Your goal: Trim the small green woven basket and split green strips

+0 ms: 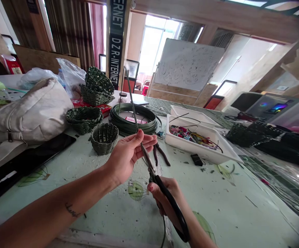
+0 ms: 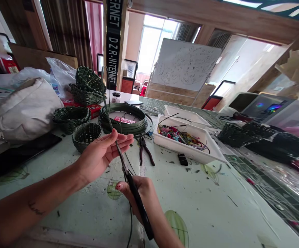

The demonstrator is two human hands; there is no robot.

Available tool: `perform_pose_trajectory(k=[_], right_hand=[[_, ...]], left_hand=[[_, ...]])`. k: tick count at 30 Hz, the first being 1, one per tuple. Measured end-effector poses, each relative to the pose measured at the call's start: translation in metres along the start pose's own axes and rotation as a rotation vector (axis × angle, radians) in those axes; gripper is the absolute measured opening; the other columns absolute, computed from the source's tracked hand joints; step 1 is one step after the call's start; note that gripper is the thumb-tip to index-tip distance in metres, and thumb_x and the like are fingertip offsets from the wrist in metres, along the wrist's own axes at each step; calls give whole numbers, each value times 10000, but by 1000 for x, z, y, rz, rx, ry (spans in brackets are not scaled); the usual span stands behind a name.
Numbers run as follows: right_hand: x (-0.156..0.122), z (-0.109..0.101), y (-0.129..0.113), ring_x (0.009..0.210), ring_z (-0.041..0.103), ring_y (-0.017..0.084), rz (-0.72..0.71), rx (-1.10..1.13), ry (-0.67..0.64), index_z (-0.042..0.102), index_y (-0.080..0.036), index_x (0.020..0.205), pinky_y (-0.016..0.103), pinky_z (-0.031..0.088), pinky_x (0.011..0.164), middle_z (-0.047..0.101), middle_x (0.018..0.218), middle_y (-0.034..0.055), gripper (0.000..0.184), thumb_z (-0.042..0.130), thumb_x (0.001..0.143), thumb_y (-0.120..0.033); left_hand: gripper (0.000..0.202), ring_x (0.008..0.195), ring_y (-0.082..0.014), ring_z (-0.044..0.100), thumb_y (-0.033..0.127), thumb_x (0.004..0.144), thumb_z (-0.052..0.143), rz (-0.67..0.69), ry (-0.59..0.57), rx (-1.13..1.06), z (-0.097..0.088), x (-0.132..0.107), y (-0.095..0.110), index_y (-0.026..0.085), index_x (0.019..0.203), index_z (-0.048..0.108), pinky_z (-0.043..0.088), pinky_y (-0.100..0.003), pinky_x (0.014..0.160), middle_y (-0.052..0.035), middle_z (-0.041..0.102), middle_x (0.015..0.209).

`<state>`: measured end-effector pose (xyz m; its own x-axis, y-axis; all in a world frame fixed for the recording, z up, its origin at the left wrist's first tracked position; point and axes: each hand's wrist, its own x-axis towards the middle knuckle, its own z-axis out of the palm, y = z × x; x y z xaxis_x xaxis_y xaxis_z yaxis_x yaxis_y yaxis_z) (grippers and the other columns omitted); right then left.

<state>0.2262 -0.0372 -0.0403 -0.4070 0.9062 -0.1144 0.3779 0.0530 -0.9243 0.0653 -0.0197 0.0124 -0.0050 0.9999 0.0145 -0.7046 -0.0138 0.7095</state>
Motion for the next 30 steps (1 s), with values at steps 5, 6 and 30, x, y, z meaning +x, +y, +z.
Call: perform_pose_trajectory(k=[5,6,30], right_hand=[[2,3,0,360,253,58,8,2,9,309,-214,540,223,153,366,273,419,-66,667,543,635,-832],[2,2,1,360,253,58,11,2,7,307,-214,539,222,152,367,271,420,-66,667,546,634,-829],[13,-10,-2,378,327,78,105,-179,-9,339,-213,545,214,194,373,284,435,-62,638,600,610,-791]], left_hand=[[239,1013,-229,666,340,831,648,-3,6,-17,1,0,0,117,770,705,478,-370,957,-130,724,1019],[242,1009,-227,668,338,837,639,-6,10,-21,1,0,0,116,766,703,479,-368,956,-130,725,1016],[181,925,-235,677,244,844,631,76,-45,167,-17,15,36,82,795,697,477,-411,940,-138,733,895]])
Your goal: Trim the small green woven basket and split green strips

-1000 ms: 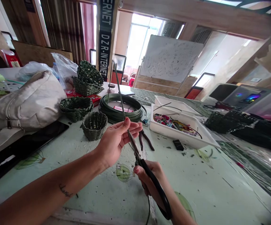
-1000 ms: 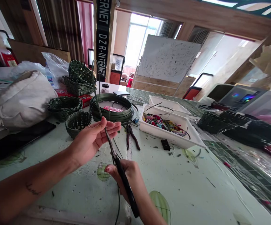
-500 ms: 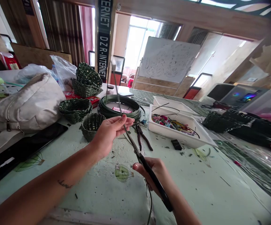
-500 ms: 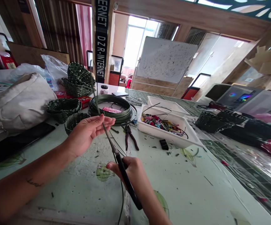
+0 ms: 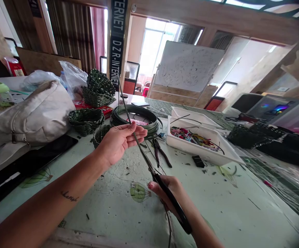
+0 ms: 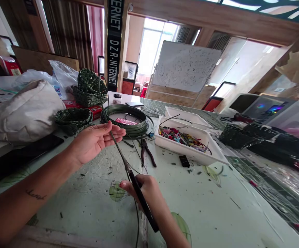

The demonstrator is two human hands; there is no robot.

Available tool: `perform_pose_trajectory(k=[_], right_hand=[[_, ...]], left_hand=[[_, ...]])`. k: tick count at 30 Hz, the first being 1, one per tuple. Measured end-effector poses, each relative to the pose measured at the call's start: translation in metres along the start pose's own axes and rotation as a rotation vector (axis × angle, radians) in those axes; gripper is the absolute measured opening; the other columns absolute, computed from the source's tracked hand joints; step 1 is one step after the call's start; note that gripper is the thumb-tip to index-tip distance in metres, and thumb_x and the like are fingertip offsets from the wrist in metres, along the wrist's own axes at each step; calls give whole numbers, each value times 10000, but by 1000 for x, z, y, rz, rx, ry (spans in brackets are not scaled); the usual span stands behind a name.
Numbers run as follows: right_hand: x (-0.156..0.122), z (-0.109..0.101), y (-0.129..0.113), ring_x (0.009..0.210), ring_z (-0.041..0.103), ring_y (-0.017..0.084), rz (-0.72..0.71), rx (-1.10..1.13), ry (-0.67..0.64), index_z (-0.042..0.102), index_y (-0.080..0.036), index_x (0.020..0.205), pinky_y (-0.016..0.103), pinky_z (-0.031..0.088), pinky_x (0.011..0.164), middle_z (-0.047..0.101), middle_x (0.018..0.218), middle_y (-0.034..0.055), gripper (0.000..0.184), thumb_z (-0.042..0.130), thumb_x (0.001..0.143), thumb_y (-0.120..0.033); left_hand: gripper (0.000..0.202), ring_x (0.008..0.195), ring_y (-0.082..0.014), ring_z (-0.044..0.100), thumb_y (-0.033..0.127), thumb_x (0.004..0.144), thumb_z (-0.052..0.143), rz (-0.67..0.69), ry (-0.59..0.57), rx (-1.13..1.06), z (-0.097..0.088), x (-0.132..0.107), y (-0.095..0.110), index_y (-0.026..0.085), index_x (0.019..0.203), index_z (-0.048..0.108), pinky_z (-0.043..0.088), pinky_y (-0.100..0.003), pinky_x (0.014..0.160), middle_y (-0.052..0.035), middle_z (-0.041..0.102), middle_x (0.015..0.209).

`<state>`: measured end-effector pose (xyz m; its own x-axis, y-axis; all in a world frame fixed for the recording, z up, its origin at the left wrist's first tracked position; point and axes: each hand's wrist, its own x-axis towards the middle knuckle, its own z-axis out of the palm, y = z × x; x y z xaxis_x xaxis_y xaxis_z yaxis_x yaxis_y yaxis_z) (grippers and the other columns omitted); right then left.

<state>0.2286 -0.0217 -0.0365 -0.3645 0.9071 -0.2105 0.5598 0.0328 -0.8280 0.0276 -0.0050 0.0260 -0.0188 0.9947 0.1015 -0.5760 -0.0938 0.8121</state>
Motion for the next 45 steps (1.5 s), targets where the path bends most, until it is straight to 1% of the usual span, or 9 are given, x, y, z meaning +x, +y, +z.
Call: perform_pose_trajectory(k=[4,7,12,18,24,26,32,40,45], right_hand=[[0,1,0,377,332,76,-2,32,-10,337,-214,555,216,212,371,298,446,-61,660,587,576,-824],[0,2,2,387,333,76,-39,47,9,332,-213,558,216,211,373,307,456,-56,659,565,599,-828],[0,0,5,398,325,74,-80,48,-39,318,-213,573,210,218,376,300,460,-61,644,567,644,-802],[-2,-5,5,429,355,85,-112,29,-97,356,-201,599,211,250,398,308,491,-55,630,533,686,-799],[-4,-6,3,449,372,94,-126,-18,-103,408,-188,620,214,260,412,309,515,-51,625,515,702,-798],[-4,-4,4,437,363,91,-110,-15,-92,401,-191,619,214,250,406,309,505,-52,620,519,701,-794],[-1,1,7,398,334,79,-83,-2,-15,301,-212,566,213,218,381,292,460,-57,630,559,674,-776],[2,6,8,368,299,72,-44,-10,57,288,-220,528,223,191,363,265,429,-57,617,575,675,-747],[1,5,6,358,296,70,-45,-5,53,295,-218,518,223,181,359,258,418,-60,626,585,654,-757]], left_hand=[[192,927,-238,674,232,853,620,2,10,-11,2,-1,0,67,784,691,484,-401,934,-147,728,893],[209,935,-234,671,233,867,602,-18,44,-55,3,-1,0,60,782,685,491,-393,936,-149,725,897],[203,947,-233,669,230,865,603,-63,52,-109,3,-1,-1,61,786,683,486,-391,955,-150,722,902],[192,924,-233,672,242,846,632,-83,29,-83,5,-5,0,65,789,680,483,-395,944,-146,723,894],[229,898,-237,692,223,890,561,-109,54,-57,7,-4,1,58,781,677,514,-401,902,-155,722,885],[227,907,-245,693,211,892,557,-107,59,-56,6,-3,0,52,785,678,521,-395,894,-165,721,895],[223,919,-248,692,181,890,556,-81,55,-67,4,-2,-1,50,774,694,527,-384,892,-171,720,900],[241,922,-234,690,193,898,544,-74,30,-83,1,1,-3,49,774,693,517,-371,904,-169,721,908],[247,945,-223,682,222,907,536,-92,34,-55,0,2,-3,66,788,685,487,-380,938,-154,723,933]])
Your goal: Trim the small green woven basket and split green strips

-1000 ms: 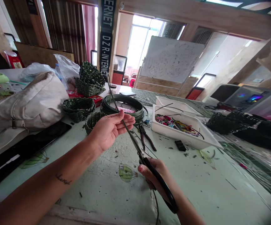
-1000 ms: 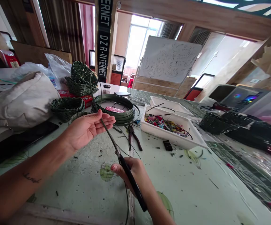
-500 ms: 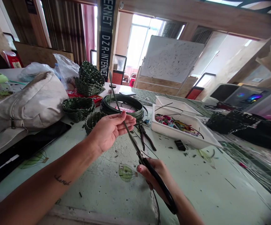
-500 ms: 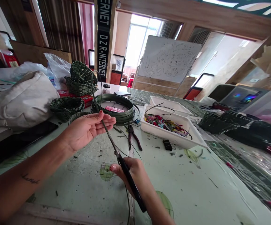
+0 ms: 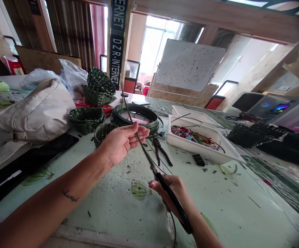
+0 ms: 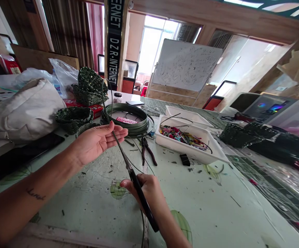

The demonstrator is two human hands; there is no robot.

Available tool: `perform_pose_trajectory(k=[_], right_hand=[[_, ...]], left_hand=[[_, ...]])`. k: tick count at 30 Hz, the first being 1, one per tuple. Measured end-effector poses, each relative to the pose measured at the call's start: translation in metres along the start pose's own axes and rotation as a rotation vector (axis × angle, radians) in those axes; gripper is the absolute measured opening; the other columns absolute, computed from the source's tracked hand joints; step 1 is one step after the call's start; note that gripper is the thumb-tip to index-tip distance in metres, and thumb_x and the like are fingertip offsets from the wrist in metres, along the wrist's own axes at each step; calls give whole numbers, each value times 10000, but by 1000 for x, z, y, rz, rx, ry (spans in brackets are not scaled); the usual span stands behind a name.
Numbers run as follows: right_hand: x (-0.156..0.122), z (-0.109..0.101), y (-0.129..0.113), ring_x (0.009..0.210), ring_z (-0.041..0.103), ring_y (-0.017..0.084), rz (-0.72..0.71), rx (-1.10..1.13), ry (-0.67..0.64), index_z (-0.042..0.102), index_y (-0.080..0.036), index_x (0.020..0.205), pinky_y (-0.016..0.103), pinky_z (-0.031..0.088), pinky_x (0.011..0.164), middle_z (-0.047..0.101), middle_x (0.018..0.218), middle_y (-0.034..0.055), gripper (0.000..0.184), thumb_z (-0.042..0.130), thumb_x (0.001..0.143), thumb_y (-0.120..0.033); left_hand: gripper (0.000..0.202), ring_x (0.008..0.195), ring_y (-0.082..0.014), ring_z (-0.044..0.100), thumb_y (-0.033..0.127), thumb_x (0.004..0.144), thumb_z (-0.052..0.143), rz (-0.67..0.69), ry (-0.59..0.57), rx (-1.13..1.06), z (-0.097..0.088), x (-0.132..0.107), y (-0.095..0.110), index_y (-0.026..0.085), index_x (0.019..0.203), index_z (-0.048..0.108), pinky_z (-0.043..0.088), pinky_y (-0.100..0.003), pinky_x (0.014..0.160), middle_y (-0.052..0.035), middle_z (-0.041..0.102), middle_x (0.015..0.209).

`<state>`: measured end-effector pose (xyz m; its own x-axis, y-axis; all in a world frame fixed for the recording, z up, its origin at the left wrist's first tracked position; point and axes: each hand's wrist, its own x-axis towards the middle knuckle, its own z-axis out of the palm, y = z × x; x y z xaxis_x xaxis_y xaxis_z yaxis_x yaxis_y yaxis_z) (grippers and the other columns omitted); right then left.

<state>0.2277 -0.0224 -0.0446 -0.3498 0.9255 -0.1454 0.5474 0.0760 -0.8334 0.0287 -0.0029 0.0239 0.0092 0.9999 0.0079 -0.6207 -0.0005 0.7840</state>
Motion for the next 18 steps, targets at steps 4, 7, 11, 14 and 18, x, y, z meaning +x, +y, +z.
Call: perform_pose_trajectory(k=[4,7,11,14,18], right_hand=[[0,0,2,356,306,76,-12,2,-19,370,-208,535,222,176,359,254,411,-67,612,578,644,-773],[1,1,5,358,310,77,-27,10,-33,391,-204,545,218,175,357,249,413,-71,620,581,620,-790],[2,2,7,367,311,76,-37,32,-45,354,-211,536,212,176,357,246,418,-72,633,608,602,-787],[2,2,7,370,307,73,-46,46,-53,337,-213,541,210,173,359,249,422,-72,633,603,615,-783],[0,0,5,369,305,70,-46,50,-71,334,-212,558,209,177,362,255,424,-76,622,592,640,-772]], left_hand=[[250,985,-231,668,266,921,513,-118,-25,-5,-4,3,4,96,818,665,481,-450,934,-121,720,984],[255,959,-238,679,264,928,495,-213,-56,-63,-6,6,6,90,828,653,521,-445,876,-117,723,962],[257,908,-233,696,256,926,493,-217,-31,-79,-5,5,6,82,825,654,553,-391,819,-124,726,930],[241,921,-227,692,245,924,495,-176,-39,-84,-3,1,5,86,840,654,557,-382,818,-118,724,941],[226,934,-231,687,247,915,511,-152,-6,-78,1,-2,4,94,831,654,551,-394,837,-120,719,961]])
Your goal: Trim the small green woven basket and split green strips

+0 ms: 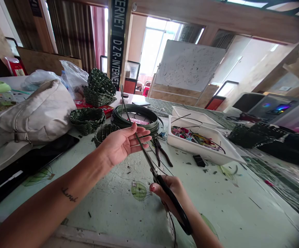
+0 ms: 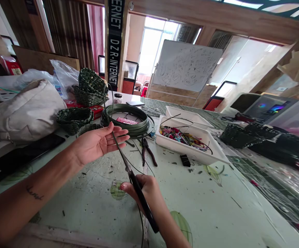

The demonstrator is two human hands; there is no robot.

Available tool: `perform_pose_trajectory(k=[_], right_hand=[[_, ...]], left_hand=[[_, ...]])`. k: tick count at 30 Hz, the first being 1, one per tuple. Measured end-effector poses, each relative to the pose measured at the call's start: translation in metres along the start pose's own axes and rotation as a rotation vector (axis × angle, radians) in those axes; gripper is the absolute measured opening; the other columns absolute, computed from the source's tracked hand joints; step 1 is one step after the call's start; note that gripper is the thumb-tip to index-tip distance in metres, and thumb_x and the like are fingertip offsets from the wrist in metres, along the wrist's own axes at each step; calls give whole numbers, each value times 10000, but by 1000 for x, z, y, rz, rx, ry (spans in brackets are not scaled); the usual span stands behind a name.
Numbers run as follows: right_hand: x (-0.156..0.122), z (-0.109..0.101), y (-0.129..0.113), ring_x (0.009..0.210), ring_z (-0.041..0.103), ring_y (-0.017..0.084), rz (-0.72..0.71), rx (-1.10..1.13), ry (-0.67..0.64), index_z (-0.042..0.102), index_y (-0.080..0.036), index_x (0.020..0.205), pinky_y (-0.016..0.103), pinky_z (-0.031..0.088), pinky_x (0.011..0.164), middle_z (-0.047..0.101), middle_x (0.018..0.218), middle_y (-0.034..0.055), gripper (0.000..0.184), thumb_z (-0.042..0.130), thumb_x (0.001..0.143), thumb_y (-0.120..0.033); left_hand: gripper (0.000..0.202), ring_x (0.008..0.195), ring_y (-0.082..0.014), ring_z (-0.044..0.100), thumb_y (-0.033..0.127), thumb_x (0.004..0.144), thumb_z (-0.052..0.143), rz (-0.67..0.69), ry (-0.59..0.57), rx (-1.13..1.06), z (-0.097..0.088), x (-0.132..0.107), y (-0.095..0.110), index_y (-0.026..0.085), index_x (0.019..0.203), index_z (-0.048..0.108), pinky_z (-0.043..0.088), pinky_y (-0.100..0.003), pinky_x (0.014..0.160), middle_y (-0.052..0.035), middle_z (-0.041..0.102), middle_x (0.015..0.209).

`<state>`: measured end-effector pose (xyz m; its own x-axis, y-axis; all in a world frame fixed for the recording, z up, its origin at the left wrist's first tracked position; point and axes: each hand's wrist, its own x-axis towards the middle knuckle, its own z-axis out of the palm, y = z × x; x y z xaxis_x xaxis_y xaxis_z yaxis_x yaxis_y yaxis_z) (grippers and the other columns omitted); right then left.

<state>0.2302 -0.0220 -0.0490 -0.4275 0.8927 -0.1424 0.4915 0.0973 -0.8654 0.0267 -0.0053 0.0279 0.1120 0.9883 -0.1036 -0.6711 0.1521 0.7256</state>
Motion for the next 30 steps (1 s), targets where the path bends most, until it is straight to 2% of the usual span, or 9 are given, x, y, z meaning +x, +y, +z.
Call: perform_pose_trajectory(k=[8,18,24,30], right_hand=[[-4,-6,-7,401,324,73,1,-14,-52,314,-210,578,202,217,380,294,459,-67,629,566,668,-780],[-7,-12,-8,463,372,99,-32,-58,-68,382,-195,611,211,255,420,328,514,-47,599,526,713,-768],[-6,-8,-8,440,304,83,-24,-126,14,371,-199,584,219,204,412,274,481,-59,601,526,708,-766],[-4,-4,-8,397,320,81,-1,-34,3,310,-215,560,213,217,377,276,443,-64,611,581,675,-750]], left_hand=[[242,967,-242,675,248,906,523,19,52,21,9,-7,-8,79,818,671,552,-364,824,-152,709,981],[233,1017,-248,658,270,890,557,12,73,21,14,-9,-17,72,836,667,552,-331,809,-186,693,1033],[224,1035,-255,650,268,880,575,13,72,27,13,-9,-17,63,859,661,557,-330,806,-195,683,1066],[218,1011,-252,661,262,879,575,17,75,19,14,-9,-17,73,831,671,567,-325,783,-178,694,1039]])
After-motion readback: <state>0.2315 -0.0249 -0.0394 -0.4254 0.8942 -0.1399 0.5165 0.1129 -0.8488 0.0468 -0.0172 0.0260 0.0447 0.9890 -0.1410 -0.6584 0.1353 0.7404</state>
